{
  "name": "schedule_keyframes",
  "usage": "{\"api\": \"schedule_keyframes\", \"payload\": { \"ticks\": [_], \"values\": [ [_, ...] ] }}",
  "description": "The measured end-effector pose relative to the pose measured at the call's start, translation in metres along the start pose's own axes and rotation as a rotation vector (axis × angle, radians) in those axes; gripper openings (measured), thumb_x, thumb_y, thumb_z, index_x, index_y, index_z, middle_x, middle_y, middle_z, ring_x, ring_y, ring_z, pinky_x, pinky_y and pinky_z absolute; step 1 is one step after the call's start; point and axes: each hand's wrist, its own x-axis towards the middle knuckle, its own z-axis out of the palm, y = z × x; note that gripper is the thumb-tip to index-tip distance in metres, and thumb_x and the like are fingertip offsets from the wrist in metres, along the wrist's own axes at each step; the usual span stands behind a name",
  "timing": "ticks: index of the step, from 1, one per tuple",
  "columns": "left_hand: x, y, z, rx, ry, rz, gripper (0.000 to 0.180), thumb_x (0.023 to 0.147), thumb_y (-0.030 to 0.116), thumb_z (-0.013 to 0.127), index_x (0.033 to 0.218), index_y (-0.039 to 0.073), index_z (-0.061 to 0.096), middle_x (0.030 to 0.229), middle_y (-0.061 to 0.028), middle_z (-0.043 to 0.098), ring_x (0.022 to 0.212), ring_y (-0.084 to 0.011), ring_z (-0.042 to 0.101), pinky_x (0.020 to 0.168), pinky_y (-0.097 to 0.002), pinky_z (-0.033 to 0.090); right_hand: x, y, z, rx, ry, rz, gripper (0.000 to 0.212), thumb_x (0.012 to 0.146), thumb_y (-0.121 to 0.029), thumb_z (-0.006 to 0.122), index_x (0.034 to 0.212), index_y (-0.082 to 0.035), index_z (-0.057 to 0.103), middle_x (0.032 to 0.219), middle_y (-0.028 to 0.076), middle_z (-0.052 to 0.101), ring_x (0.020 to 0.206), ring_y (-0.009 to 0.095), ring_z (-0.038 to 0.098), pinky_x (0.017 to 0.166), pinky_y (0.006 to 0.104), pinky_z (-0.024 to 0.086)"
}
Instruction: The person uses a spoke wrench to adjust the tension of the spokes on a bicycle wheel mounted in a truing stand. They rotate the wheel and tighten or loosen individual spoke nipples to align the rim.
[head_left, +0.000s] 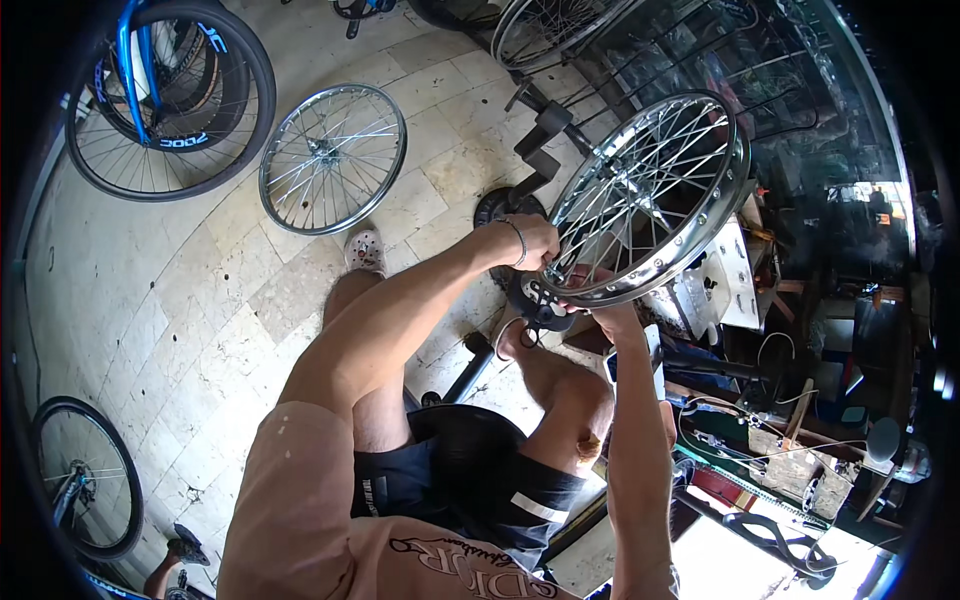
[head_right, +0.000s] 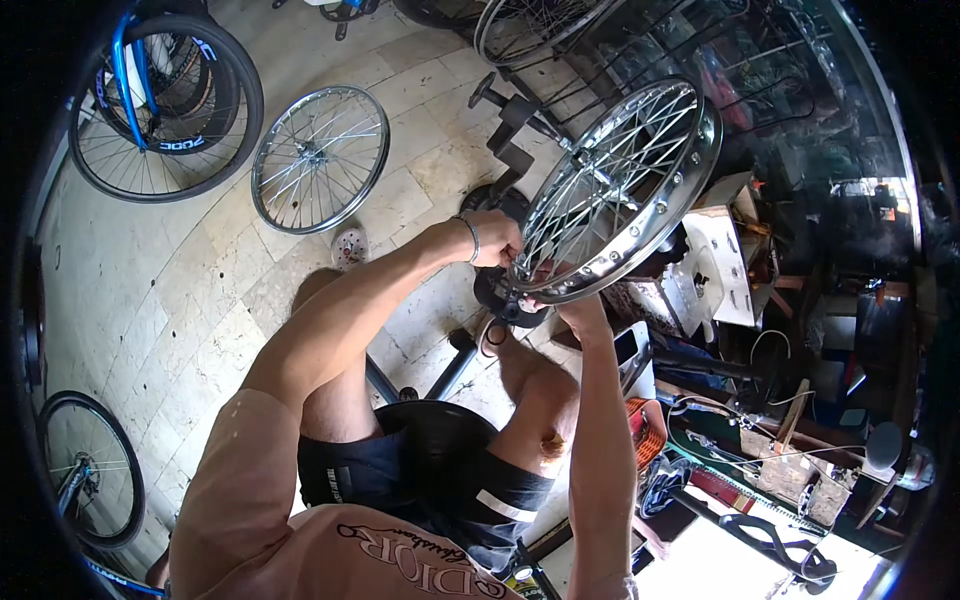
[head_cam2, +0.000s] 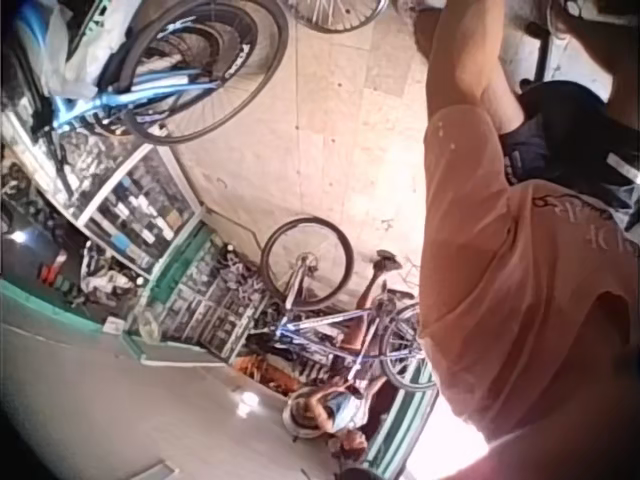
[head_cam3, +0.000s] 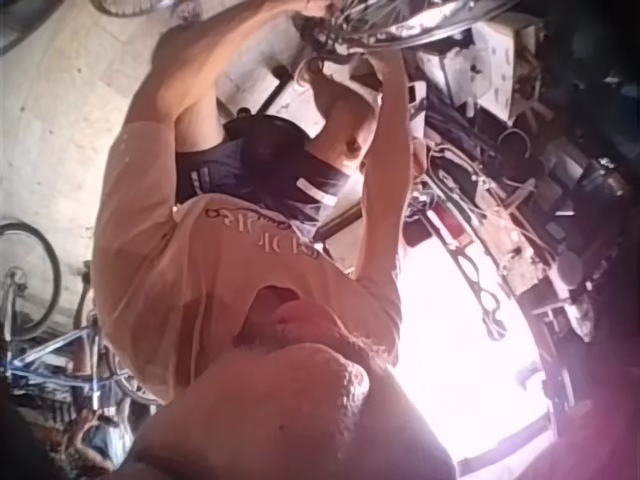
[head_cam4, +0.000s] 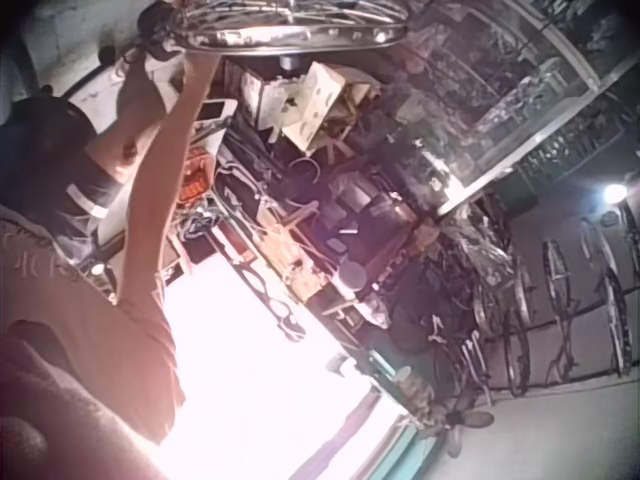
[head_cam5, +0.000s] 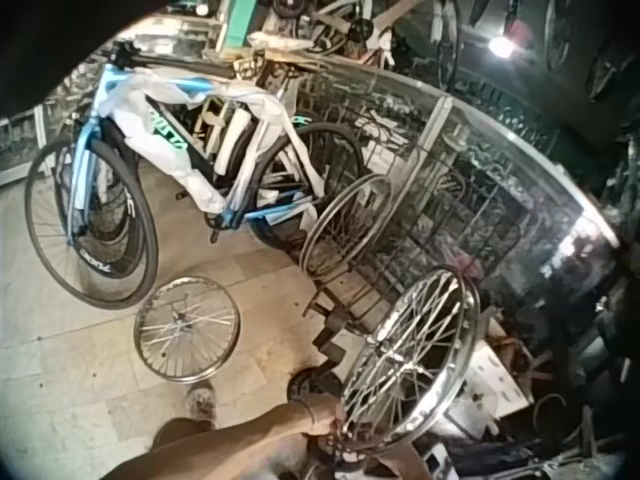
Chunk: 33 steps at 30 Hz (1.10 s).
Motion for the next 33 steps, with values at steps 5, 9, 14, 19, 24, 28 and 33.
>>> {"api": "schedule_keyframes", "payload": {
  "ticks": [5, 9, 14, 19, 24, 28, 33],
  "values": [
    [-0.001, 0.056, 0.009, 0.125, 0.058, -0.087, 0.010, 0.075, 0.005, 0.056, 0.077, 0.000, 0.065, 0.076, -0.0208, 0.064, 0.072, -0.0325, 0.064, 0.065, -0.0388, 0.052, 0.007, 0.043, -0.029, 0.067, 0.005, -0.036, 0.051, 0.065, -0.004, 0.077, 0.110, 0.004, 0.055, 0.085, 0.007, 0.065, 0.070, 0.012, 0.063, 0.062, 0.0234, 0.051],
    [-0.015, 0.076, 0.005, -0.007, -0.035, -0.141, 0.020, 0.076, 0.006, 0.058, 0.095, -0.001, 0.061, 0.083, -0.0229, 0.064, 0.076, -0.0329, 0.065, 0.070, -0.0406, 0.052, 0.014, 0.046, -0.023, 0.060, 0.056, 0.036, 0.048, 0.057, -0.001, 0.081, 0.100, -0.002, 0.060, 0.083, 0.003, 0.064, 0.069, 0.010, 0.060, 0.062, 0.0225, 0.048],
    [-0.003, 0.063, -0.020, 0.021, 0.105, -0.264, 0.010, 0.071, 0.003, 0.059, 0.074, 0.006, 0.068, 0.079, -0.0159, 0.066, 0.077, -0.0313, 0.065, 0.068, -0.0382, 0.052, 0.005, 0.034, -0.027, 0.160, 0.132, 0.164, 0.011, 0.076, -0.004, 0.068, 0.084, -0.002, 0.060, 0.080, 0.005, 0.063, 0.068, 0.013, 0.059, 0.058, 0.0272, 0.048],
    [0.013, -0.002, -0.025, -0.236, -0.165, 0.065, 0.016, 0.069, 0.011, 0.069, 0.084, 0.007, 0.070, 0.068, -0.0080, 0.066, 0.062, -0.0195, 0.061, 0.058, -0.0317, 0.047, 0.002, 0.001, -0.004, 0.287, 0.134, 0.146, 0.018, 0.075, -0.002, 0.068, 0.092, 0.001, 0.061, 0.083, 0.008, 0.063, 0.069, 0.015, 0.061, 0.059, 0.0288, 0.051],
    [0.034, -0.021, 0.000, -0.235, -0.101, 0.069, 0.018, 0.065, 0.008, 0.071, 0.083, 0.007, 0.069, 0.071, -0.0060, 0.067, 0.064, -0.0160, 0.061, 0.058, -0.0309, 0.046, 0.008, 0.024, -0.023, 0.227, 0.072, 0.132, 0.030, 0.062, 0.003, 0.075, 0.087, 0.000, 0.058, 0.082, 0.009, 0.062, 0.071, 0.018, 0.063, 0.066, 0.0305, 0.054],
    [0.034, -0.029, 0.013, -0.468, -0.134, 0.043, 0.019, 0.063, 0.007, 0.072, 0.082, 0.006, 0.068, 0.072, -0.0088, 0.067, 0.069, -0.0200, 0.064, 0.060, -0.0321, 0.047, 0.013, 0.028, -0.018, 0.121, 0.050, 0.113, 0.025, 0.063, 0.001, 0.076, 0.080, -0.002, 0.057, 0.078, 0.009, 0.063, 0.068, 0.017, 0.063, 0.065, 0.0283, 0.052],
    [0.008, 0.043, -0.013, 0.301, 0.050, 0.034, 0.010, 0.068, 0.007, 0.062, 0.075, 0.001, 0.066, 0.076, -0.0163, 0.066, 0.073, -0.0291, 0.065, 0.066, -0.0393, 0.051, 0.015, 0.060, -0.027, -0.036, 0.104, 0.057, 0.028, 0.065, 0.000, 0.075, 0.089, -0.001, 0.061, 0.082, 0.008, 0.064, 0.071, 0.016, 0.062, 0.065, 0.0279, 0.050]
  ]
}}
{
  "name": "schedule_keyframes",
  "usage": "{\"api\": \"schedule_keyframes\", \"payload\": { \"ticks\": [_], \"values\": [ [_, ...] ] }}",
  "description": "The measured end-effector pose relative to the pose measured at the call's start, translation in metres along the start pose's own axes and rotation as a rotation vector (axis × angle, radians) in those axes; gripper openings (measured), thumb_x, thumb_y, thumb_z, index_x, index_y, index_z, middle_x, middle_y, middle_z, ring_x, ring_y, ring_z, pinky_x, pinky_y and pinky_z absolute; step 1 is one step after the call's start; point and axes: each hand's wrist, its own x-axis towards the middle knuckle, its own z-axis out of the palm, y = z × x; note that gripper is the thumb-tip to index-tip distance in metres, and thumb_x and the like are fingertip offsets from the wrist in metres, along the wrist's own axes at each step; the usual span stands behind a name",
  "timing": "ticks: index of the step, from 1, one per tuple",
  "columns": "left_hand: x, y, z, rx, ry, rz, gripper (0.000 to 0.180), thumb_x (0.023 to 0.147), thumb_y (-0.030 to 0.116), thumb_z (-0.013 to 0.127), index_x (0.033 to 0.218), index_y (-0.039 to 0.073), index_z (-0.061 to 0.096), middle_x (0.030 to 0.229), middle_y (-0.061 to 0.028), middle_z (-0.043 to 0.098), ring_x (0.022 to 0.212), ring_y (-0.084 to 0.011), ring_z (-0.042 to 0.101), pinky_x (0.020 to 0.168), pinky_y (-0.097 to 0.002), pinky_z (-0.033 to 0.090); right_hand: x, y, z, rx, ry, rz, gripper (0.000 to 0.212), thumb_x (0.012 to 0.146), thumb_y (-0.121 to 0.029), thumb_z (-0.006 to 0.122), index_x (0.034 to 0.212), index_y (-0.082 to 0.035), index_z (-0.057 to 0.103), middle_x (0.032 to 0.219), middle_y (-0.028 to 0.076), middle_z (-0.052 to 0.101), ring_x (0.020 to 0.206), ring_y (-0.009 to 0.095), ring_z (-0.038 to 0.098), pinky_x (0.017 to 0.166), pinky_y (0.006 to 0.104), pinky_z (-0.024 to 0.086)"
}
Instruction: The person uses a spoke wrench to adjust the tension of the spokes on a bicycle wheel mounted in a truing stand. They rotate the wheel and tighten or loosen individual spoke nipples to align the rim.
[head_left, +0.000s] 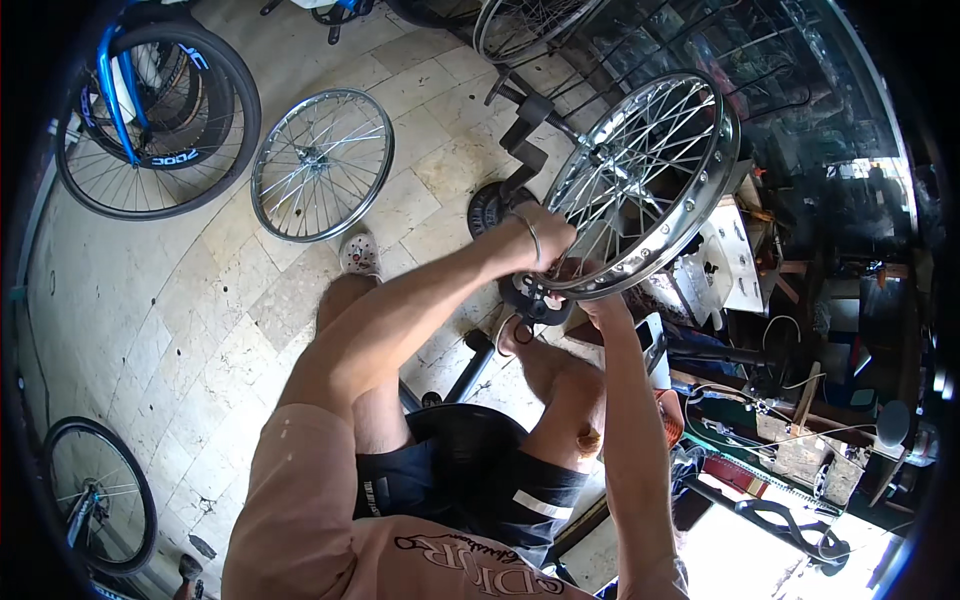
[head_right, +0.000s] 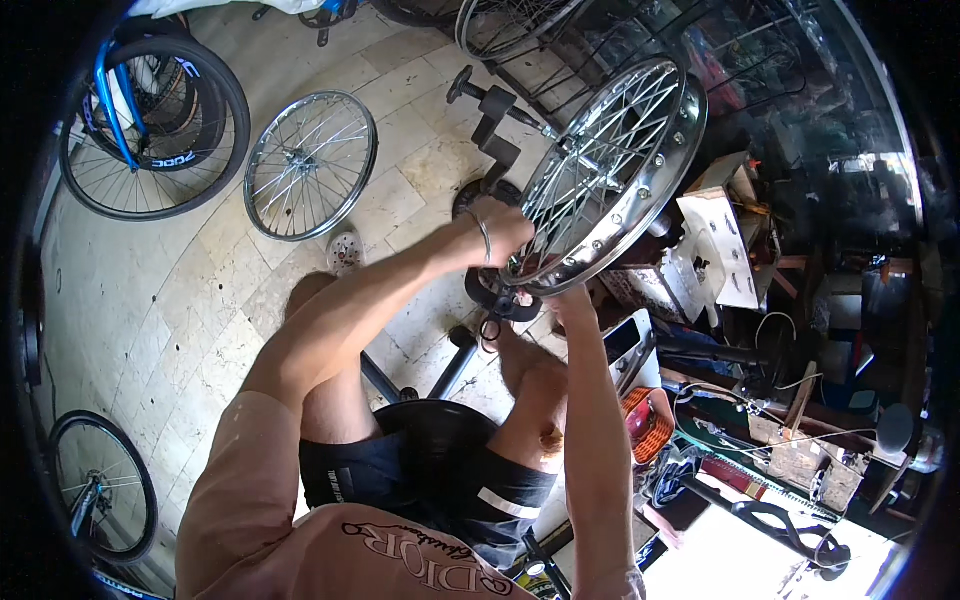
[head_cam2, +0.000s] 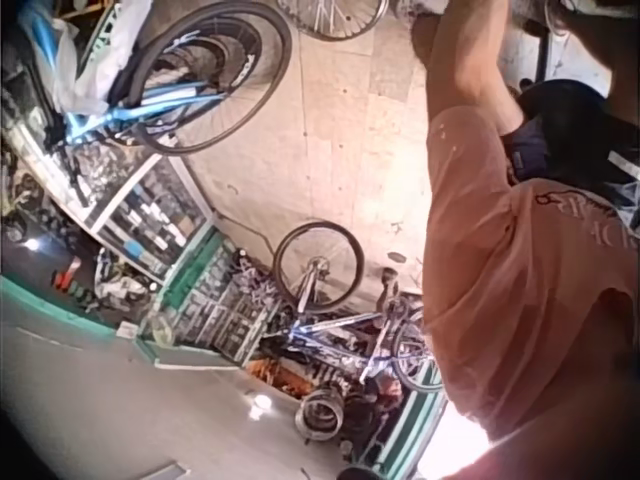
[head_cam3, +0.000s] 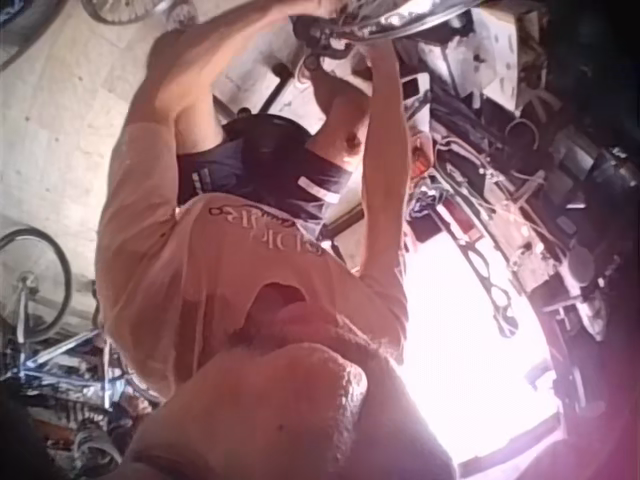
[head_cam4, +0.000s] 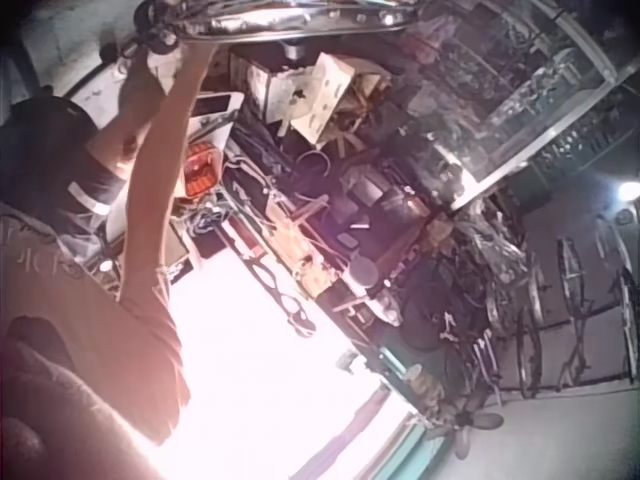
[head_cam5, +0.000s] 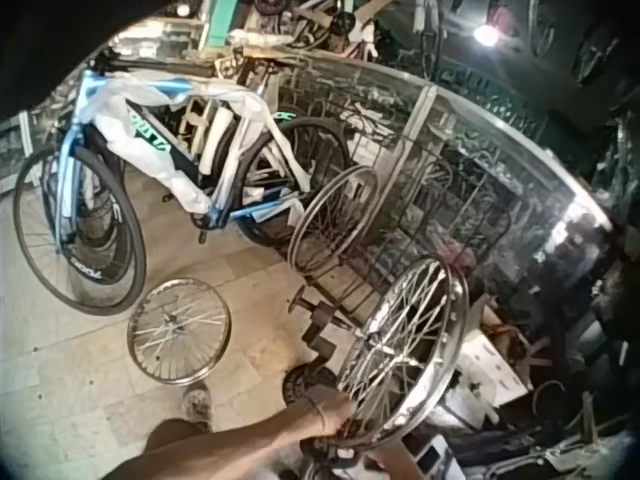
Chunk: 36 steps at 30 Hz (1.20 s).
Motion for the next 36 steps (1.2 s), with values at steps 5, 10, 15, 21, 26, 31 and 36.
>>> {"api": "schedule_keyframes", "payload": {
  "ticks": [5, 10, 15, 21, 26, 31, 36],
  "values": [
    [-0.018, 0.024, 0.005, -0.071, 0.107, -0.069, 0.007, 0.068, 0.005, 0.059, 0.071, 0.004, 0.065, 0.073, -0.0160, 0.065, 0.068, -0.0306, 0.065, 0.061, -0.0389, 0.052, -0.016, -0.034, -0.005, 0.082, -0.056, 0.076, 0.047, 0.063, 0.003, 0.076, 0.106, 0.004, 0.056, 0.090, 0.008, 0.064, 0.078, 0.015, 0.062, 0.070, 0.0270, 0.051],
    [0.003, -0.038, 0.015, -0.438, -0.006, 0.101, 0.007, 0.067, 0.005, 0.067, 0.073, 0.006, 0.065, 0.069, -0.0092, 0.065, 0.067, -0.0228, 0.063, 0.059, -0.0349, 0.047, -0.015, -0.056, -0.001, 0.028, -0.090, 0.098, 0.047, 0.060, 0.008, 0.075, 0.103, 0.004, 0.056, 0.090, 0.008, 0.065, 0.080, 0.017, 0.064, 0.071, 0.0280, 0.054],
    [0.024, -0.050, 0.040, -0.713, -0.136, 0.098, 0.015, 0.065, -0.001, 0.069, 0.080, 0.005, 0.067, 0.073, -0.0057, 0.067, 0.068, -0.0153, 0.061, 0.062, -0.0300, 0.046, -0.012, -0.056, 0.005, 0.124, -0.008, 0.239, 0.018, 0.071, -0.004, 0.070, 0.085, 0.004, 0.061, 0.079, 0.012, 0.065, 0.071, 0.019, 0.066, 0.066, 0.0296, 0.057],
    [0.018, -0.035, 0.023, -0.429, -0.095, 0.001, 0.007, 0.068, 0.005, 0.066, 0.075, 0.003, 0.065, 0.075, -0.0125, 0.066, 0.069, -0.0254, 0.064, 0.061, -0.0349, 0.049, -0.004, -0.041, -0.006, 0.043, -0.185, 0.078, 0.024, 0.070, -0.009, 0.070, 0.088, 0.005, 0.062, 0.079, 0.014, 0.066, 0.067, 0.020, 0.066, 0.057, 0.0267, 0.054],
    [-0.016, 0.032, 0.008, -0.122, 0.082, -0.107, 0.016, 0.078, 0.013, 0.057, 0.073, 0.000, 0.065, 0.074, -0.0177, 0.065, 0.073, -0.0311, 0.065, 0.066, -0.0398, 0.052, -0.004, -0.019, -0.018, -0.026, -0.018, 0.078, 0.034, 0.066, -0.012, 0.075, 0.096, 0.000, 0.062, 0.090, 0.009, 0.065, 0.079, 0.017, 0.063, 0.069, 0.0273, 0.051],
    [0.000, -0.011, 0.005, -0.209, 0.005, -0.096, 0.003, 0.072, 0.008, 0.063, 0.073, 0.008, 0.065, 0.074, -0.0135, 0.065, 0.070, -0.0299, 0.063, 0.061, -0.0387, 0.047, -0.009, -0.043, -0.002, 0.112, 0.003, 0.052, 0.029, 0.069, -0.004, 0.074, 0.095, -0.002, 0.061, 0.089, 0.005, 0.064, 0.081, 0.013, 0.061, 0.072, 0.0258, 0.049],
    [0.020, -0.044, 0.025, -0.518, -0.079, 0.088, 0.013, 0.063, 0.000, 0.070, 0.073, 0.005, 0.064, 0.070, -0.0084, 0.065, 0.067, -0.0197, 0.061, 0.060, -0.0339, 0.045, 0.000, -0.042, -0.012, 0.070, 0.004, 0.225, 0.025, 0.072, -0.003, 0.069, 0.095, 0.003, 0.060, 0.087, 0.009, 0.065, 0.080, 0.016, 0.063, 0.072, 0.0257, 0.051]
  ]
}}
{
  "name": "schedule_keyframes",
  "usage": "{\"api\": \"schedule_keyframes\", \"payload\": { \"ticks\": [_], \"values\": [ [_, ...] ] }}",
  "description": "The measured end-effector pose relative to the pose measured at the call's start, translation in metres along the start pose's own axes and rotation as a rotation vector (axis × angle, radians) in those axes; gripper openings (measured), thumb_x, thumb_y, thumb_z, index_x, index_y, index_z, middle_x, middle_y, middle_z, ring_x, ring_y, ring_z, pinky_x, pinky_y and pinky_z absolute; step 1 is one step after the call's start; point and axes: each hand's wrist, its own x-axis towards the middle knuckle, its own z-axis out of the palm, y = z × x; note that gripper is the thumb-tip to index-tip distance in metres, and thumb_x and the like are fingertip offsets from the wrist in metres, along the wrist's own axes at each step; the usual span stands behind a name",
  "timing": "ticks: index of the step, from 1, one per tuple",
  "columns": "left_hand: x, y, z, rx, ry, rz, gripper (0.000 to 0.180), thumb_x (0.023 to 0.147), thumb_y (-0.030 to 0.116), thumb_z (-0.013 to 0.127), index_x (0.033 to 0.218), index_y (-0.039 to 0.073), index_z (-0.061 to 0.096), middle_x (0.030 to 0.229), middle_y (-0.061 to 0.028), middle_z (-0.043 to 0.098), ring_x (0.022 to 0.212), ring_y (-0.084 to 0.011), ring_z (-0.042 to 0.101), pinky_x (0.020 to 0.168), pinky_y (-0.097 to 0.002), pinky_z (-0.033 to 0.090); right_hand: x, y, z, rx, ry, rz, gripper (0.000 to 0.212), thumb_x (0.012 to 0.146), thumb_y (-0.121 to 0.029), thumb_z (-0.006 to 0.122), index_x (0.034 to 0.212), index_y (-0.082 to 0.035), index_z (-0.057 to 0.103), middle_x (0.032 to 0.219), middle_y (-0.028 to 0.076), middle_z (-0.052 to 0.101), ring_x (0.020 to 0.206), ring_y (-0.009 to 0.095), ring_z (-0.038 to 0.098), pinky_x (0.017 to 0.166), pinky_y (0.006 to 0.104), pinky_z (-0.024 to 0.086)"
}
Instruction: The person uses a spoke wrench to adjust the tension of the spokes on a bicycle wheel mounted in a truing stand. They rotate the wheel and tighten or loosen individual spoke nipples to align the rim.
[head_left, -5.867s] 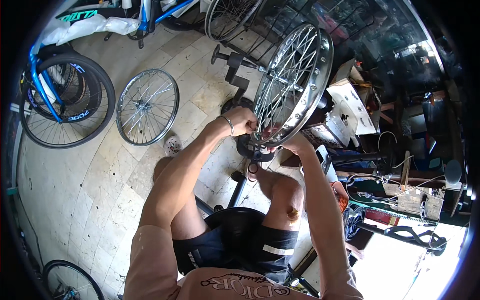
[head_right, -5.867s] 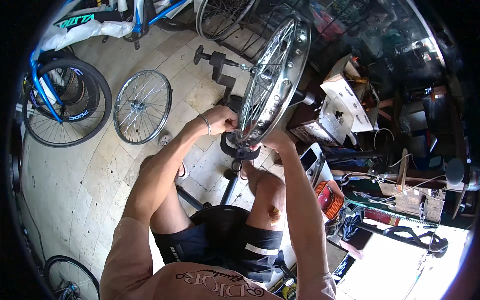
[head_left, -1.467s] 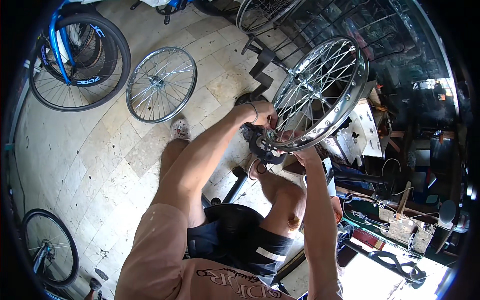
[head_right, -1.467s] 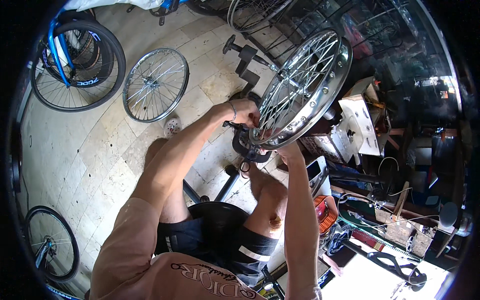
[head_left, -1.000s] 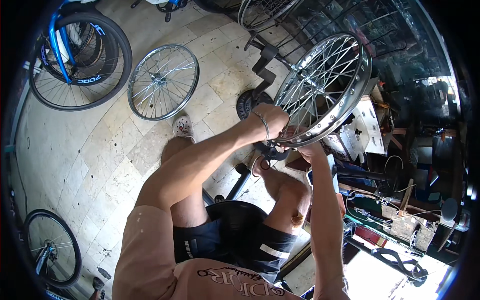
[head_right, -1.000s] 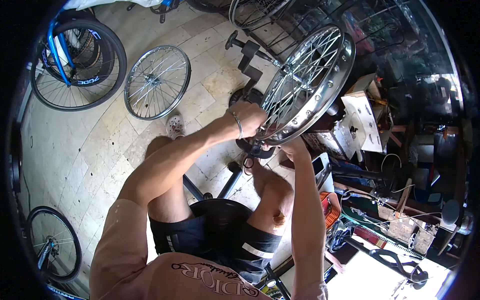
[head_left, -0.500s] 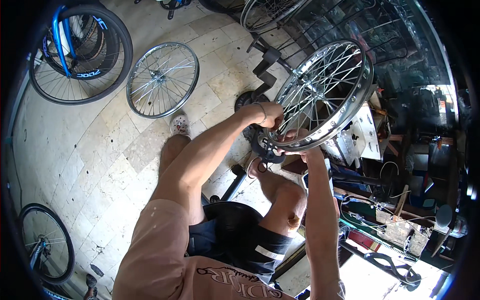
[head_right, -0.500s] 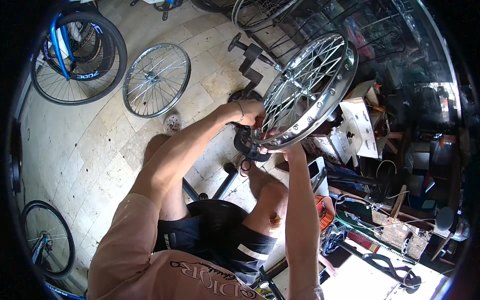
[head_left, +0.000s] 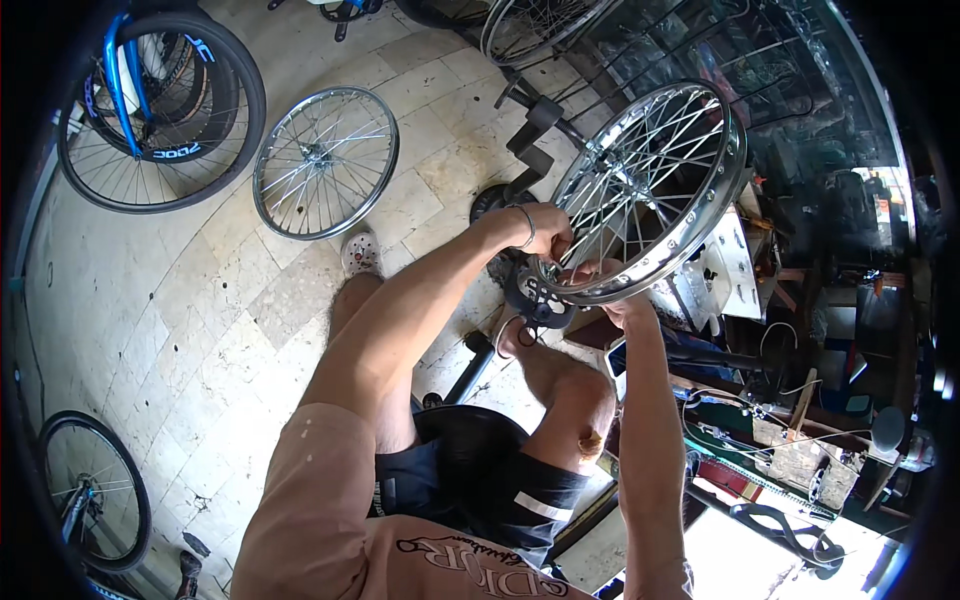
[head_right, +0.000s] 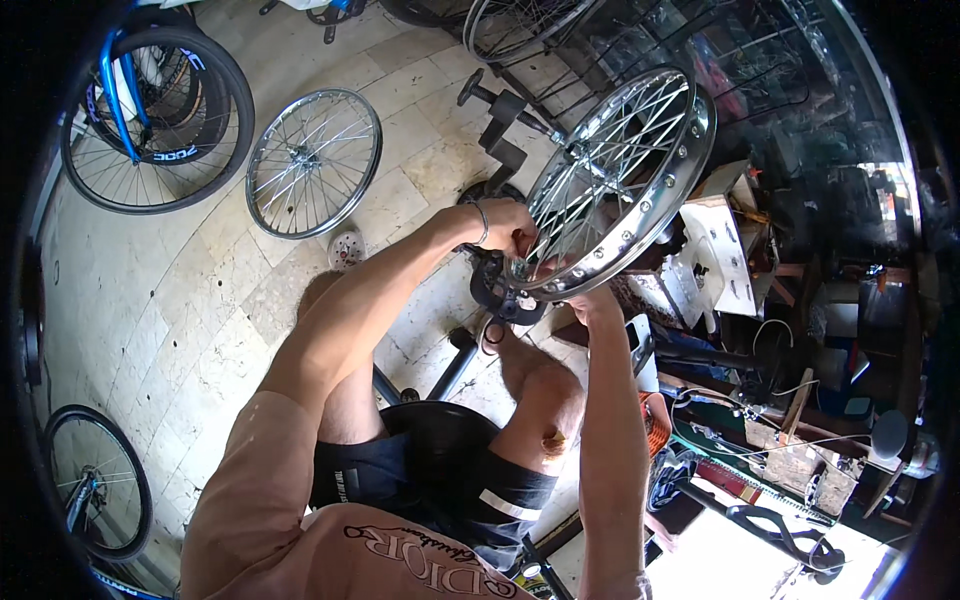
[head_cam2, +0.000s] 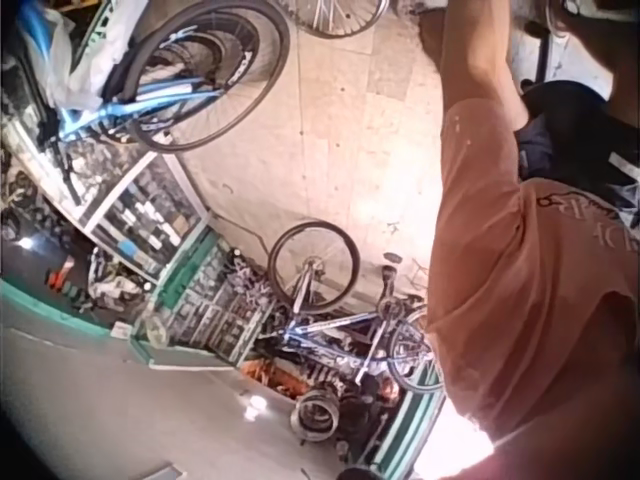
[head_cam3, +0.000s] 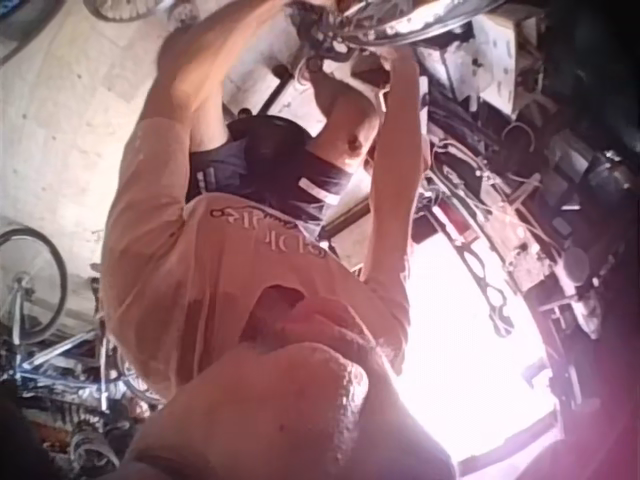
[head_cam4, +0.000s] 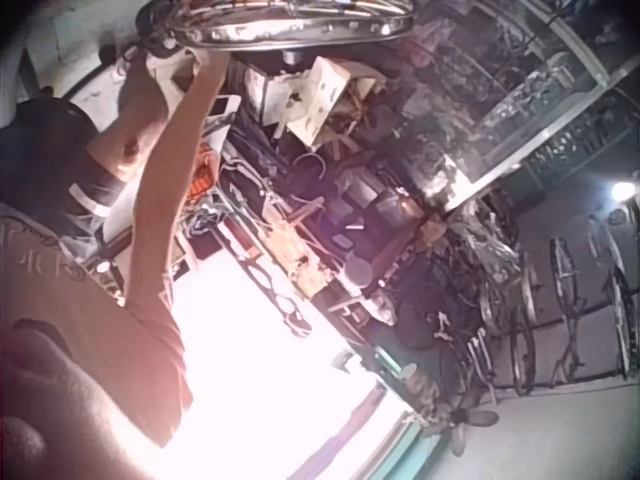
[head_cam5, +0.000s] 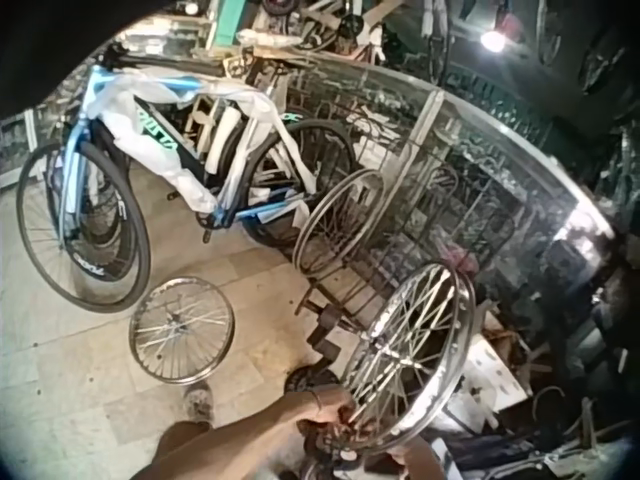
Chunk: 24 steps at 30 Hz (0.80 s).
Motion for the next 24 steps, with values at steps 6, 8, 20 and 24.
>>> {"api": "schedule_keyframes", "payload": {
  "ticks": [6, 8, 20, 24],
  "values": [
    [0.011, -0.017, 0.014, -0.338, -0.055, -0.059, 0.013, 0.064, -0.007, 0.062, 0.074, 0.002, 0.064, 0.069, -0.0063, 0.065, 0.068, -0.0151, 0.061, 0.059, -0.0324, 0.046, 0.022, 0.010, -0.015, 0.095, 0.062, 0.178, 0.019, 0.078, -0.003, 0.057, 0.094, 0.007, 0.055, 0.084, 0.014, 0.065, 0.070, 0.018, 0.064, 0.064, 0.0285, 0.053],
    [0.006, -0.023, 0.014, -0.293, -0.034, -0.065, 0.012, 0.065, -0.006, 0.060, 0.073, 0.001, 0.064, 0.070, -0.0100, 0.065, 0.068, -0.0188, 0.063, 0.060, -0.0312, 0.048, 0.025, 0.015, -0.007, 0.009, 0.056, 0.089, 0.015, 0.077, -0.005, 0.060, 0.087, 0.006, 0.058, 0.081, 0.013, 0.065, 0.068, 0.018, 0.064, 0.060, 0.0270, 0.052],
    [-0.050, 0.041, -0.008, 0.056, 0.177, -0.203, 0.007, 0.072, 0.005, 0.065, 0.072, 0.006, 0.058, 0.068, -0.0106, 0.061, 0.066, -0.0263, 0.061, 0.059, -0.0376, 0.045, -0.024, -0.006, 0.008, -0.013, -0.145, -0.166, 0.026, 0.073, -0.003, 0.068, 0.099, 0.000, 0.064, 0.092, 0.007, 0.065, 0.081, 0.014, 0.060, 0.070, 0.0266, 0.047],
    [-0.043, 0.015, 0.006, -0.013, 0.170, -0.133, 0.010, 0.070, 0.002, 0.068, 0.073, 0.005, 0.059, 0.067, -0.0089, 0.061, 0.063, -0.0208, 0.058, 0.058, -0.0334, 0.045, -0.026, -0.004, 0.022, -0.017, -0.090, -0.213, 0.033, 0.070, 0.002, 0.066, 0.103, 0.001, 0.062, 0.085, 0.005, 0.065, 0.071, 0.013, 0.059, 0.060, 0.0255, 0.047]
  ]
}}
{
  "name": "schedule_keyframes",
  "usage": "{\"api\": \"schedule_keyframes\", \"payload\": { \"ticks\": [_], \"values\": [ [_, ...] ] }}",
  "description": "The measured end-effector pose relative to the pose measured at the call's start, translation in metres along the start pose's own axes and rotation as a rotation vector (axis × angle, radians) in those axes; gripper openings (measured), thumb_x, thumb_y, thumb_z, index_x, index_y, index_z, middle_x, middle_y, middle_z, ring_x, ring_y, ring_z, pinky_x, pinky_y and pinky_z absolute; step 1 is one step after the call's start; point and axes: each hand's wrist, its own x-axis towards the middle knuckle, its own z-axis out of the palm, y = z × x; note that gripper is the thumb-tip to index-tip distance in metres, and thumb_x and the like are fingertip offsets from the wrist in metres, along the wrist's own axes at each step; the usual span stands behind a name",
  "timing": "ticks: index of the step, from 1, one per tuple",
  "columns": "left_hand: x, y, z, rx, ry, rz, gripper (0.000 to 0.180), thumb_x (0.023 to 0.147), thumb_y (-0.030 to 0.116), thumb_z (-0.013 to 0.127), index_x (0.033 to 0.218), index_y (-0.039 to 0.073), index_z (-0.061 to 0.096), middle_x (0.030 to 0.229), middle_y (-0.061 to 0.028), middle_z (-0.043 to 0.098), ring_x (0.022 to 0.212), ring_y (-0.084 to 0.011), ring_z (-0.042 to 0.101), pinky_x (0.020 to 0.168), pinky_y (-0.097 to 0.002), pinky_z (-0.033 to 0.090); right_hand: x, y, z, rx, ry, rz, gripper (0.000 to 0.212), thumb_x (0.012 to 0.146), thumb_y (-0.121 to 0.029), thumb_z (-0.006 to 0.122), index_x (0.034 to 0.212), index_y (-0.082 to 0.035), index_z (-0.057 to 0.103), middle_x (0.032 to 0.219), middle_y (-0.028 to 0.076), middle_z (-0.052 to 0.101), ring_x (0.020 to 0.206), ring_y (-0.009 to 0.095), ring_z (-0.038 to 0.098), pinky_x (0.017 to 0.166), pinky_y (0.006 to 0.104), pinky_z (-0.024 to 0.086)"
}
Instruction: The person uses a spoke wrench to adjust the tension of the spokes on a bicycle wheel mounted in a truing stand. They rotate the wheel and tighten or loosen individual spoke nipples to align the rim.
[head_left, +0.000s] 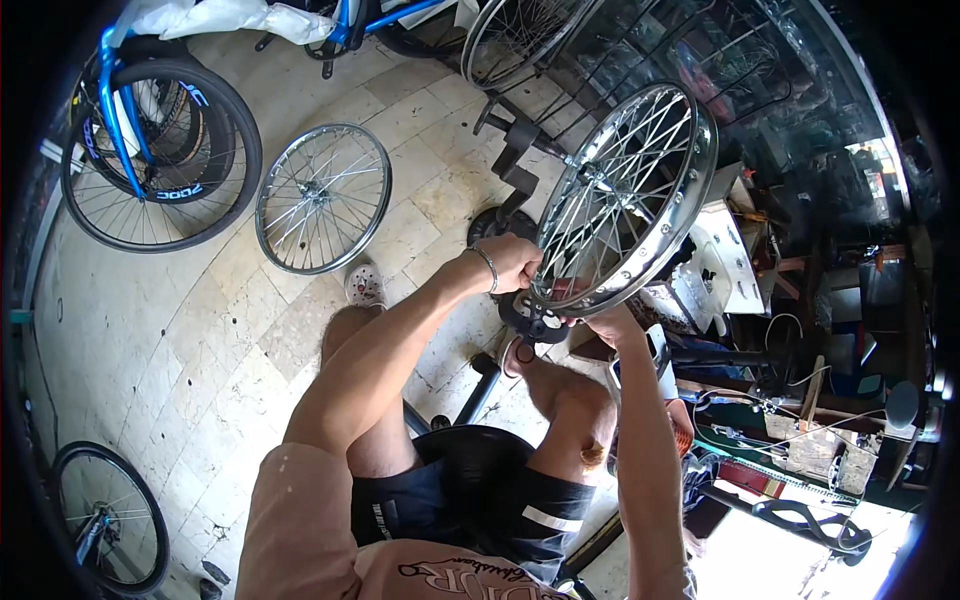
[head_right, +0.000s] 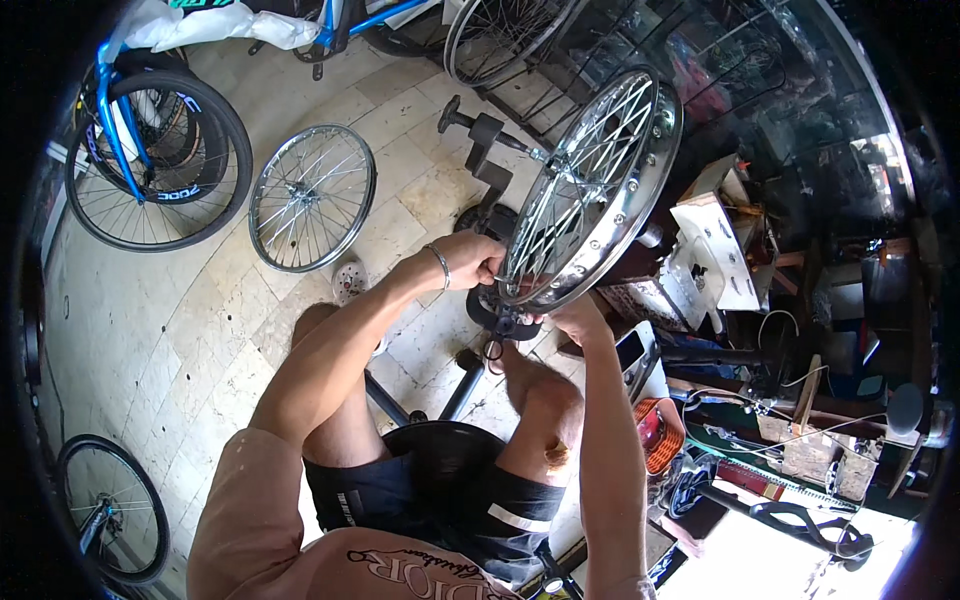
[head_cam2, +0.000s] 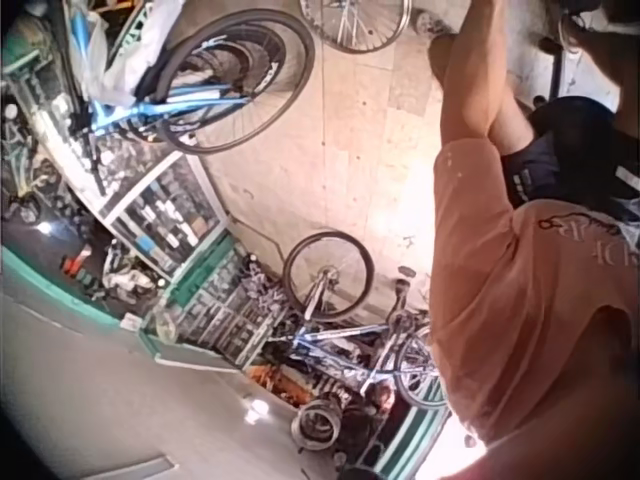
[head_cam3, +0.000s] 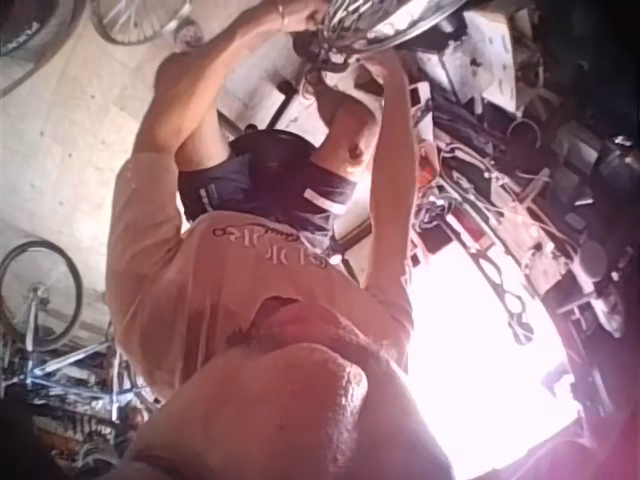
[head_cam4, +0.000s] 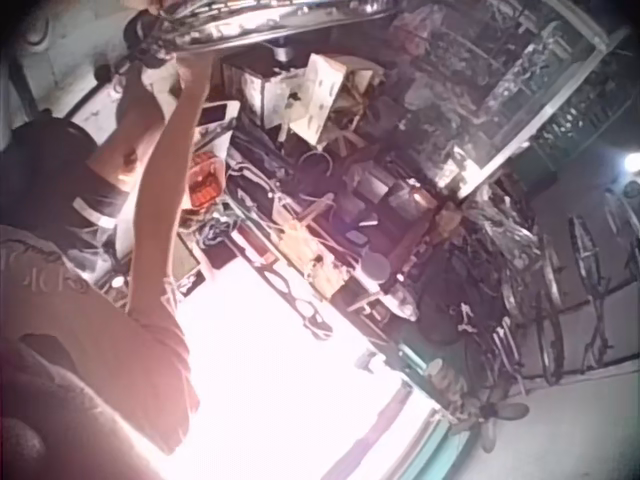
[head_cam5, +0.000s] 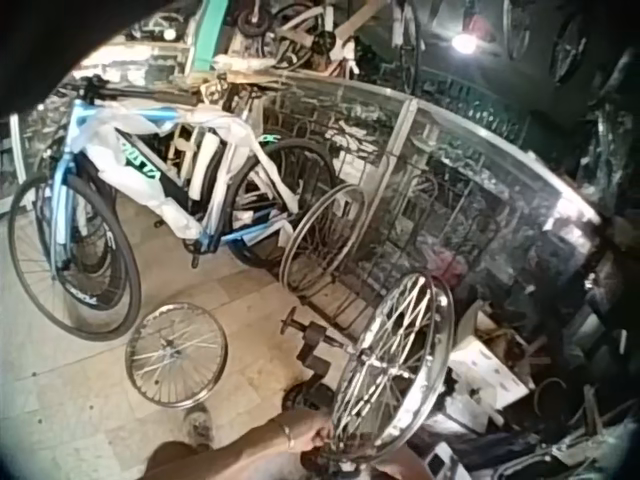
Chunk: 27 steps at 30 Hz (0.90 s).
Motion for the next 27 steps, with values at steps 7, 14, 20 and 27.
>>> {"api": "schedule_keyframes", "payload": {
  "ticks": [7, 14, 20, 27],
  "values": [
    [0.029, -0.037, 0.002, -0.252, -0.208, 0.111, 0.010, 0.070, 0.000, 0.070, 0.076, 0.001, 0.062, 0.066, -0.0033, 0.061, 0.062, -0.0103, 0.054, 0.057, -0.0265, 0.043, 0.004, 0.004, 0.004, -0.145, 0.079, 0.013, 0.029, 0.077, -0.004, 0.066, 0.105, 0.003, 0.061, 0.080, 0.004, 0.065, 0.064, 0.008, 0.058, 0.057, 0.0210, 0.046],
    [0.053, -0.052, 0.021, -0.431, -0.333, 0.029, 0.015, 0.065, -0.006, 0.068, 0.080, -0.002, 0.066, 0.077, -0.0074, 0.068, 0.072, -0.0121, 0.063, 0.064, -0.0257, 0.049, 0.002, 0.010, 0.012, -0.069, 0.046, -0.107, 0.028, 0.079, -0.003, 0.065, 0.105, 0.004, 0.060, 0.077, 0.004, 0.063, 0.062, 0.008, 0.057, 0.056, 0.0200, 0.045],
    [0.060, -0.008, 0.043, -0.009, -0.174, 0.044, 0.013, 0.069, -0.005, 0.058, 0.079, 0.001, 0.064, 0.077, -0.0130, 0.066, 0.072, -0.0205, 0.062, 0.063, -0.0336, 0.046, -0.003, 0.045, -0.006, -0.328, 0.193, -0.300, 0.021, 0.077, 0.004, 0.063, 0.098, 0.006, 0.059, 0.071, 0.005, 0.062, 0.062, 0.009, 0.057, 0.055, 0.0202, 0.045],
    [0.049, -0.022, 0.009, -0.097, -0.314, 0.022, 0.018, 0.070, -0.003, 0.065, 0.088, 0.000, 0.062, 0.079, -0.0096, 0.066, 0.072, -0.0171, 0.060, 0.066, -0.0310, 0.047, -0.003, 0.007, 0.023, -0.084, 0.155, -0.298, 0.015, 0.076, 0.004, 0.062, 0.091, 0.002, 0.062, 0.070, 0.002, 0.061, 0.059, 0.007, 0.053, 0.050, 0.0200, 0.039]
  ]
}}
